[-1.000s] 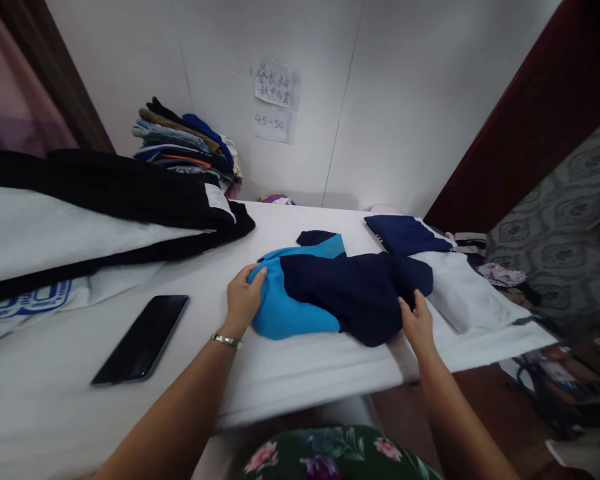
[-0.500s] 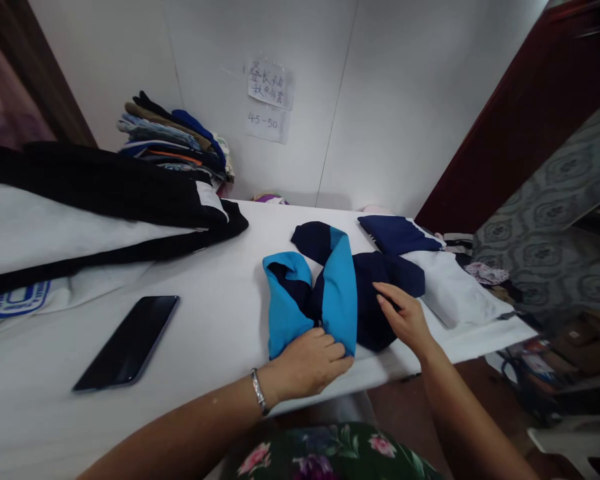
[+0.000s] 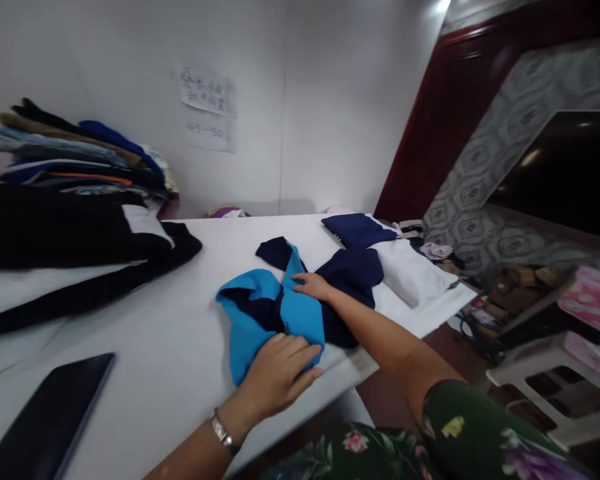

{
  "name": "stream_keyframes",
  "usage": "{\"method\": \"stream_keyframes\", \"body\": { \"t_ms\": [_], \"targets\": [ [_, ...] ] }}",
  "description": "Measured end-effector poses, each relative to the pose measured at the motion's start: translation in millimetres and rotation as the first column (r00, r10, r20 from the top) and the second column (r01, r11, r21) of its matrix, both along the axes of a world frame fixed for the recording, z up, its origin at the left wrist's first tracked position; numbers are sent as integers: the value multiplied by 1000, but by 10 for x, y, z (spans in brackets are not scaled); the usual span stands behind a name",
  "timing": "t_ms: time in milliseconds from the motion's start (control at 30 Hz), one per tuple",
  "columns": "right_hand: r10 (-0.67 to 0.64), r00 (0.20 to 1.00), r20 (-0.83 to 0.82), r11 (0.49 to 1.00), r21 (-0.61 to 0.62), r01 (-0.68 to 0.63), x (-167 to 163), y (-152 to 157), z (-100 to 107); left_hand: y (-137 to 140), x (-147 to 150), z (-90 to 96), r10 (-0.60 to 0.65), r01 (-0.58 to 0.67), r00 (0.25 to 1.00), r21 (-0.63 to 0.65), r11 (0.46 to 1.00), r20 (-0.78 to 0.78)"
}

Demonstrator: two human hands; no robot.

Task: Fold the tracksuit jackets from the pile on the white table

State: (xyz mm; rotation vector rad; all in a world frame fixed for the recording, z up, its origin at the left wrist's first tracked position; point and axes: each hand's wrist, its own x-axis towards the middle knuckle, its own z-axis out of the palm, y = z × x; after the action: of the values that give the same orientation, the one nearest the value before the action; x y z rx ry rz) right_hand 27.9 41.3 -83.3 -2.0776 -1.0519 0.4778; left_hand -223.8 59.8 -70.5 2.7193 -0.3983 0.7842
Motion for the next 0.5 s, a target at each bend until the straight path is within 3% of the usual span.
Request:
{"method": "stream_keyframes", "body": {
  "t_ms": [100, 167, 200, 267, 333, 367, 400, 433, 500],
  "targets": [
    [-46, 999, -19, 995, 92, 48, -18, -50, -79, 119, 21, 21, 58, -51, 994, -78, 996, 92],
    [-86, 988, -129, 960, 253, 117, -5, -183, 4, 198, 25, 33, 85, -69, 987, -116, 991, 138],
    [-109, 974, -196, 917, 358, 175, 4, -276, 78, 239, 23, 39, 99, -78, 983, -137, 988, 156],
    [-169, 941, -295, 776, 549, 311, 13, -500, 240, 317, 16, 51, 142, -108, 973, -185, 977, 183],
    [-253, 911, -327, 628, 661, 411, -1, -739, 341, 384, 10, 67, 212, -165, 961, -246, 955, 177],
    [-293, 898, -329, 592, 675, 440, -19, -850, 344, 410, 10, 77, 254, -203, 954, -281, 938, 158],
    [-320, 891, -322, 598, 660, 454, -46, -950, 313, 433, 11, 90, 296, -243, 946, -317, 917, 132],
    [-330, 893, -305, 643, 621, 449, -80, -1037, 250, 457, 12, 102, 335, -280, 936, -354, 892, 103],
    [-296, 925, -240, 780, 499, 379, -169, -1170, 77, 523, 7, 115, 409, -353, 911, -417, 838, 51]
  ]
}}
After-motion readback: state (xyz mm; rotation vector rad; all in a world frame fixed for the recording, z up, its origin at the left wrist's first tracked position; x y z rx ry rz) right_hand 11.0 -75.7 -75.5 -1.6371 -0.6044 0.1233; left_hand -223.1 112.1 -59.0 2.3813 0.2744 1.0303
